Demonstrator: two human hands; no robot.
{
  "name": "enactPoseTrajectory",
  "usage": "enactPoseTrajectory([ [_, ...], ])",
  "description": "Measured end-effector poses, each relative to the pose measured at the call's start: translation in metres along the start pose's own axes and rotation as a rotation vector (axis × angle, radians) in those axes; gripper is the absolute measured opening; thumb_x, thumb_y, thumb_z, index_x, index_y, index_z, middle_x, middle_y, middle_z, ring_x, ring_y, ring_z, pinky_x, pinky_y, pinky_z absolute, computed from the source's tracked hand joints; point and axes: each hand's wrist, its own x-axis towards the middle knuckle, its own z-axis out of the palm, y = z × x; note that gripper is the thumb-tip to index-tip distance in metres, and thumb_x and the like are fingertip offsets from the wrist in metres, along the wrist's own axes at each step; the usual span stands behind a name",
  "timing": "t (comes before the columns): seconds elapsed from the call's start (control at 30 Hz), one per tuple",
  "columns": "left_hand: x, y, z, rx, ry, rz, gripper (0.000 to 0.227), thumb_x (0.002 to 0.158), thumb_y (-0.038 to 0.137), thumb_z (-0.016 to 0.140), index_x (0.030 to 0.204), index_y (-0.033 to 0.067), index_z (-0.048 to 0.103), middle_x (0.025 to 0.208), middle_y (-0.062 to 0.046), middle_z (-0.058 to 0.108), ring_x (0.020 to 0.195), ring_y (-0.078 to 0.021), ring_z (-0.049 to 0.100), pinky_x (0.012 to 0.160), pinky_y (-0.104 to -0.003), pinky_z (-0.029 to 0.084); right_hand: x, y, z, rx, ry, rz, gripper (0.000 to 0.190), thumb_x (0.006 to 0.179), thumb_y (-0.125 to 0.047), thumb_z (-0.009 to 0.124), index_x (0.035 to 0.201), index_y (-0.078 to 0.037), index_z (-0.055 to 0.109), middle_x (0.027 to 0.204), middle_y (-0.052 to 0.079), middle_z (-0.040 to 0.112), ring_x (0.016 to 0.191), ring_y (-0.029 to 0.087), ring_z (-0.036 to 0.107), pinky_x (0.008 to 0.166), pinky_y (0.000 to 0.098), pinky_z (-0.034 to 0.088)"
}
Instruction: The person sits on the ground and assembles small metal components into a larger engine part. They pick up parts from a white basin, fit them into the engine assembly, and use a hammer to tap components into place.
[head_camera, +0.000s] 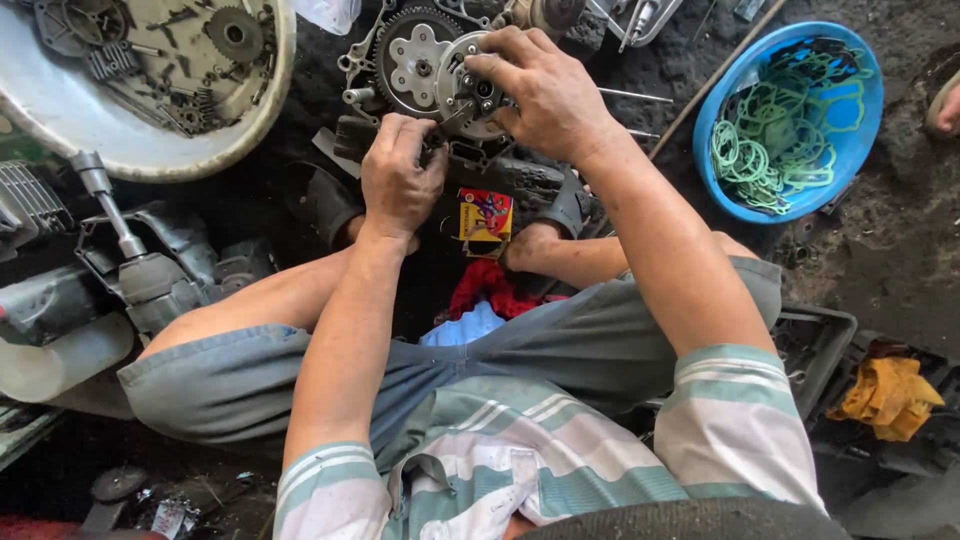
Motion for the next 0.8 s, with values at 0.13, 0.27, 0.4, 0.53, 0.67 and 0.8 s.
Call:
enactPoseTrajectory([
  [0.13,0.000,-0.002,0.003,0.019,0.014,0.006,0.021,0.088,0.003,0.075,0.108,0.0000,0.069,0.102,-0.013,0.063,0.088,-0.0288,0.066,0.076,-0.038,0.059,0.000,0.000,-0.001,-0.024,0.007,-0.014,0.072,0.077,-0.016,0.086,0.143,-0.008,0.060,0.141,0.013,0.051,0.115,0.035,0.052,0.094,0.0486,0.053],
  [0.27,-0.001,-0.005,0.006,0.023,0.016,0.013,0.023,0.087,0.003,0.075,0.108,-0.0011,0.068,0.100,-0.014,0.063,0.088,-0.0304,0.066,0.077,-0.039,0.059,0.001,0.000,-0.002,-0.028,-0.009,-0.009,0.071,0.078,-0.018,0.087,0.144,-0.008,0.060,0.141,0.014,0.051,0.116,0.035,0.051,0.095,0.0485,0.053],
  [0.4,-0.001,-0.007,0.009,0.010,0.005,0.013,0.021,0.090,0.006,0.072,0.109,-0.0017,0.067,0.101,-0.015,0.063,0.089,-0.0316,0.065,0.075,-0.040,0.058,0.003,-0.002,-0.004,-0.064,-0.054,0.016,0.074,0.077,-0.021,0.089,0.144,-0.008,0.059,0.142,0.013,0.047,0.116,0.035,0.051,0.093,0.0486,0.055],
  [0.53,-0.002,-0.006,0.010,0.000,0.018,-0.003,0.020,0.089,0.006,0.072,0.108,-0.0009,0.068,0.099,-0.015,0.063,0.088,-0.0314,0.064,0.074,-0.040,0.057,0.003,-0.001,-0.001,-0.073,-0.037,0.001,0.071,0.077,-0.020,0.088,0.142,-0.009,0.061,0.140,0.013,0.049,0.114,0.034,0.051,0.091,0.0481,0.055],
  [0.67,-0.003,-0.009,0.014,0.020,0.023,0.003,0.020,0.089,0.004,0.071,0.108,-0.0014,0.068,0.100,-0.014,0.063,0.087,-0.0301,0.065,0.073,-0.040,0.059,0.004,-0.001,-0.004,-0.048,-0.039,0.007,0.068,0.076,-0.015,0.086,0.140,-0.009,0.062,0.141,0.012,0.051,0.115,0.034,0.051,0.092,0.0480,0.055],
  [0.8,-0.003,-0.010,0.015,0.020,0.024,0.013,0.020,0.088,0.003,0.072,0.107,-0.0020,0.068,0.098,-0.013,0.062,0.085,-0.0291,0.065,0.072,-0.039,0.059,0.002,0.001,-0.001,-0.062,-0.014,-0.008,0.069,0.074,-0.013,0.087,0.139,-0.010,0.063,0.139,0.013,0.053,0.115,0.034,0.051,0.092,0.0477,0.055],
])
